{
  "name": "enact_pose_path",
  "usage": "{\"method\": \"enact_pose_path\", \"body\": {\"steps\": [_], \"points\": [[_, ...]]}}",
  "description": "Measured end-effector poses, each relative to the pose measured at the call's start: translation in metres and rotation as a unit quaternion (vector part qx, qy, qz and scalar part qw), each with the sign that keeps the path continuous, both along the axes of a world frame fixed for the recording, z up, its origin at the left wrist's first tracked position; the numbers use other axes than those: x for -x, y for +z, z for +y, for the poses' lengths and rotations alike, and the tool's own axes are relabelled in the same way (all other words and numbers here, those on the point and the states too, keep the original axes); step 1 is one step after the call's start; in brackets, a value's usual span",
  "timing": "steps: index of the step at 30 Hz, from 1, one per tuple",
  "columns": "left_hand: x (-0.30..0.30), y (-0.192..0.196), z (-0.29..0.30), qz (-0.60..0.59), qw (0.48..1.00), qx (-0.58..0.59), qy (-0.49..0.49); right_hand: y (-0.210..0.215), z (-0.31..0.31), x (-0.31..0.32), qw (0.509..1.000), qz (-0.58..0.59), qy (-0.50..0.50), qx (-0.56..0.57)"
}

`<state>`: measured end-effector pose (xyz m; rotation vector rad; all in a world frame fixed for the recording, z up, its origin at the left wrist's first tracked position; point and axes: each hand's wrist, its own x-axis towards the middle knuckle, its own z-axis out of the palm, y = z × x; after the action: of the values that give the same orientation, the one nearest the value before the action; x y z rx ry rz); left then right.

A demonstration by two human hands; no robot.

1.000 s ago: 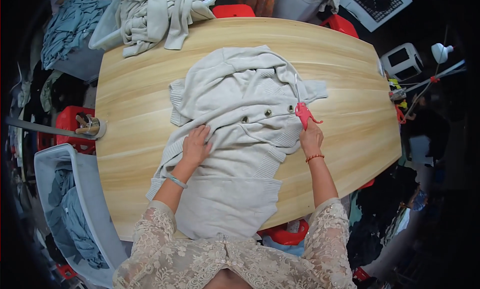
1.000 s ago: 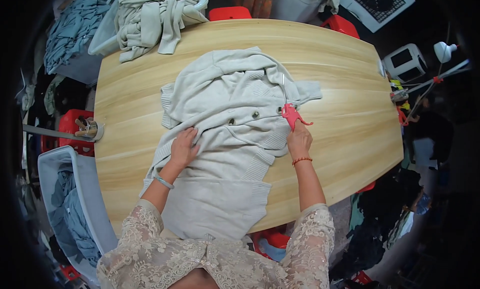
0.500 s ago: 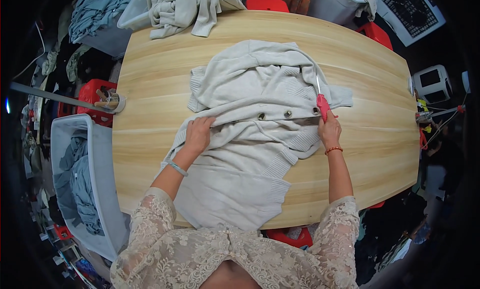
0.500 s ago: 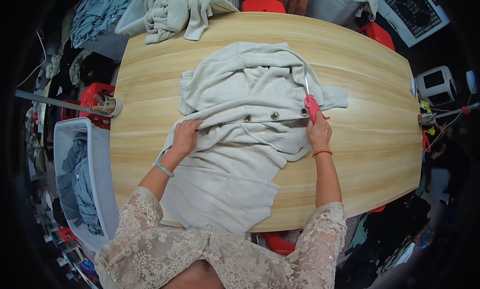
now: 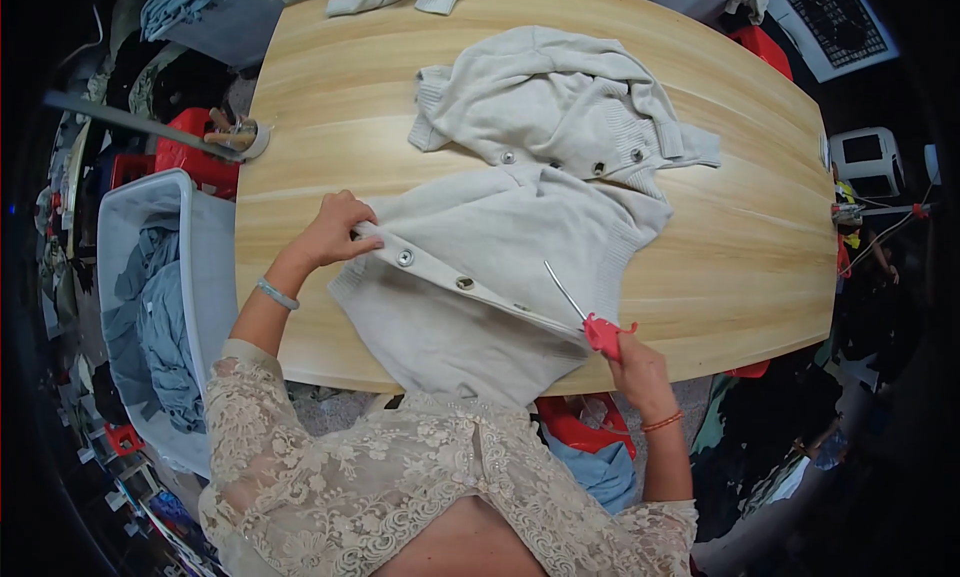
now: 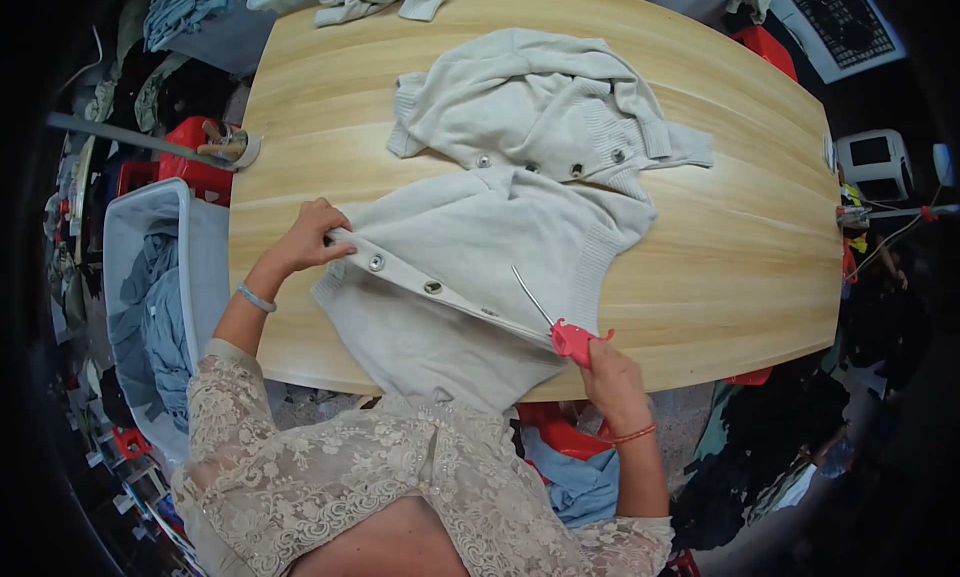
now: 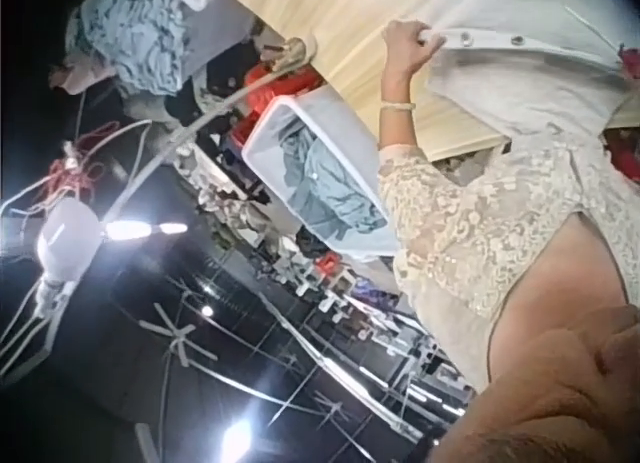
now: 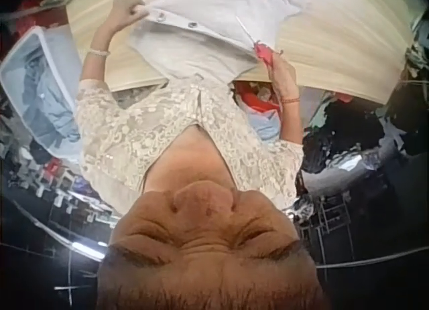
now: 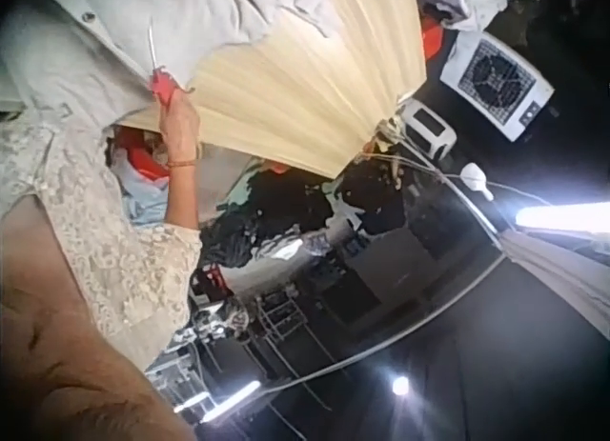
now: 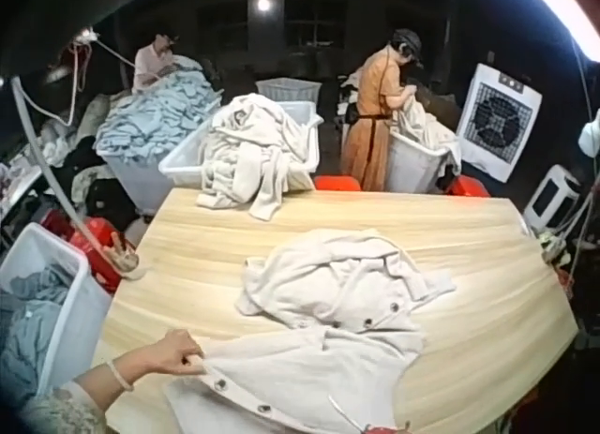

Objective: Trimming loose threads from a white knit sweater with scissors and inspecting it.

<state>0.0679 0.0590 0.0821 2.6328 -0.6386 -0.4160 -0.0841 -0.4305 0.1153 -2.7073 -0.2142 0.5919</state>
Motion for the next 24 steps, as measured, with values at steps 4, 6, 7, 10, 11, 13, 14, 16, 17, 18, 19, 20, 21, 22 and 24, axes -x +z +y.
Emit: {"method": "enact_pose_path", "body": {"steps": [4, 6, 7, 10, 11, 13, 14, 16, 17, 18, 19, 20, 21, 22, 24], "points": [[0.057, -0.060, 0.008, -0.121, 0.992, -0.034, 0.025, -0.029, 0.038, 0.048, 0.996, 0.020, -0.035, 0.085], [0.081, -0.075, 0.004, -0.155, 0.983, 0.035, 0.093, -0.030, 0.053, 0.059, 0.996, -0.029, -0.044, 0.076], [0.090, -0.080, 0.002, -0.189, 0.964, 0.101, 0.158, -0.025, 0.065, 0.060, 0.995, -0.026, -0.075, 0.063], [0.107, -0.097, -0.005, -0.122, 0.919, 0.180, 0.328, -0.013, 0.093, 0.054, 0.993, -0.011, -0.109, 0.041], [0.109, -0.103, -0.006, -0.027, 0.862, 0.236, 0.448, -0.010, 0.101, 0.051, 0.993, 0.004, -0.113, 0.031], [0.099, -0.117, 0.000, 0.040, 0.806, 0.373, 0.459, -0.012, 0.116, 0.048, 0.995, -0.035, -0.090, 0.027], [0.093, -0.123, 0.003, 0.109, 0.730, 0.498, 0.455, -0.013, 0.124, 0.046, 0.995, -0.070, -0.069, 0.021], [0.085, -0.142, 0.009, 0.072, 0.789, 0.440, 0.422, -0.016, 0.137, 0.043, 0.994, -0.103, -0.035, 0.013], [0.084, -0.148, 0.013, 0.037, 0.843, 0.375, 0.385, -0.016, 0.144, 0.041, 0.991, -0.132, -0.006, 0.003], [0.080, -0.145, 0.007, 0.038, 0.846, 0.388, 0.363, -0.016, 0.151, 0.040, 0.991, -0.133, -0.006, 0.005], [0.077, -0.136, 0.003, 0.039, 0.846, 0.391, 0.361, -0.011, 0.158, 0.040, 0.993, -0.113, -0.032, -0.001], [0.074, -0.126, 0.001, 0.098, 0.812, 0.445, 0.365, -0.008, 0.163, 0.039, 0.994, -0.093, -0.057, -0.007], [0.075, -0.121, 0.003, 0.155, 0.771, 0.495, 0.368, -0.004, 0.166, 0.037, 0.994, -0.093, -0.055, -0.008], [0.077, -0.122, 0.009, 0.153, 0.771, 0.496, 0.370, -0.001, 0.170, 0.036, 0.993, -0.069, -0.082, -0.039], [0.083, -0.121, 0.023, 0.085, 0.798, 0.408, 0.435, 0.003, 0.176, 0.034, 0.991, -0.043, -0.107, -0.071]]}}
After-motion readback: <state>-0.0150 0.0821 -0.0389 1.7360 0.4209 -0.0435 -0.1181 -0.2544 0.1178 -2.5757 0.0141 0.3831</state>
